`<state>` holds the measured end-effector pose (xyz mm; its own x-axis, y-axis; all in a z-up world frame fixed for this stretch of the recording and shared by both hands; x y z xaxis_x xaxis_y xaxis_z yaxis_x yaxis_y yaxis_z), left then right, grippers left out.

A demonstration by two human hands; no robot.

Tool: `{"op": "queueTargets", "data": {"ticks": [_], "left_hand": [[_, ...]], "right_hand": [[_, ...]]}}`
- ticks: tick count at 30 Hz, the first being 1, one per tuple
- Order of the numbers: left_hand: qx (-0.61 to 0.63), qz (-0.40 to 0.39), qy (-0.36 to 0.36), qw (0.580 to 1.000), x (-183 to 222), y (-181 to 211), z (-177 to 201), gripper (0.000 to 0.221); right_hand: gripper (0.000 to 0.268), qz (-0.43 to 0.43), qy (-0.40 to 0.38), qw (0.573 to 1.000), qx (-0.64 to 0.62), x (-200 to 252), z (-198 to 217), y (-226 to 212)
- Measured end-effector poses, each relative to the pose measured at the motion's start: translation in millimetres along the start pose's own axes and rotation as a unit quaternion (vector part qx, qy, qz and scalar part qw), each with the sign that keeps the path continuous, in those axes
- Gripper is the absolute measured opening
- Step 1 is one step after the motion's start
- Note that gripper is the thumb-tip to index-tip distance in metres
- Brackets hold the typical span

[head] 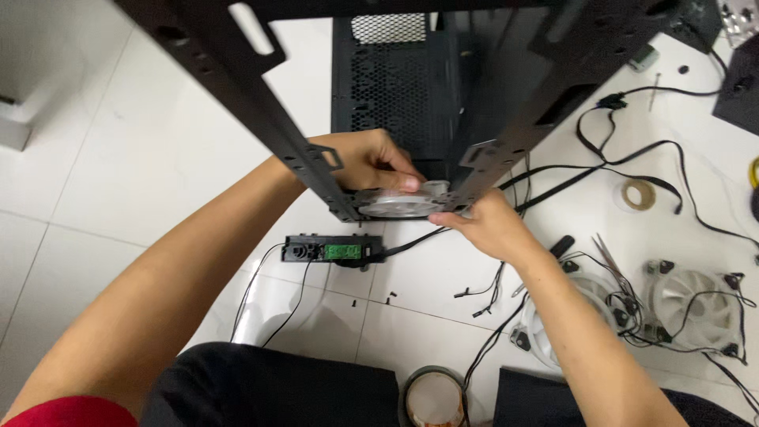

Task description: The person installs a fan into a computer case by positioning the fan inside the chassis and using a screwdriver to secure it with screws.

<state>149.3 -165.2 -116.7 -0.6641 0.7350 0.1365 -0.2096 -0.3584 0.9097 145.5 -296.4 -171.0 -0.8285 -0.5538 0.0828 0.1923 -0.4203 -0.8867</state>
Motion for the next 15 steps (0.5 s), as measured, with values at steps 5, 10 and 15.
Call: {"op": "queueTargets", "data": {"ticks": [5,10,15], "left_hand": [[0.072,0.050,0.074,0.993,25,2,16,0.029],[0.295,0.076,0.243,0.921,53,-21,16,0.057],[0.020,-0.007,0.299,0.954,71,-3,41,0.043]], "right_hand": [[0.033,-0.036,-0.001,0.998,0.054,-6,0,-15],[0.049,-0.056,-0.007,0.997,0.055,-7,-9,-16],[0.072,-0.086,0.001,0.994,0.071,1,3,10]]}}
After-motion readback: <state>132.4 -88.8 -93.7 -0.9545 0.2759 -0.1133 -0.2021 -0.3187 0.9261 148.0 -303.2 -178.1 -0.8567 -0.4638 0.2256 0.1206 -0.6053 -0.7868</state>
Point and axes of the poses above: each hand's wrist, its own x-axis away from the middle knuckle, its own z-axis out of the back of the hand, y = z × x, the point moved 10 cm from there along -x, towards the middle knuckle, and after that the axes turned 3 degrees about -z, right-handed, at the moved point
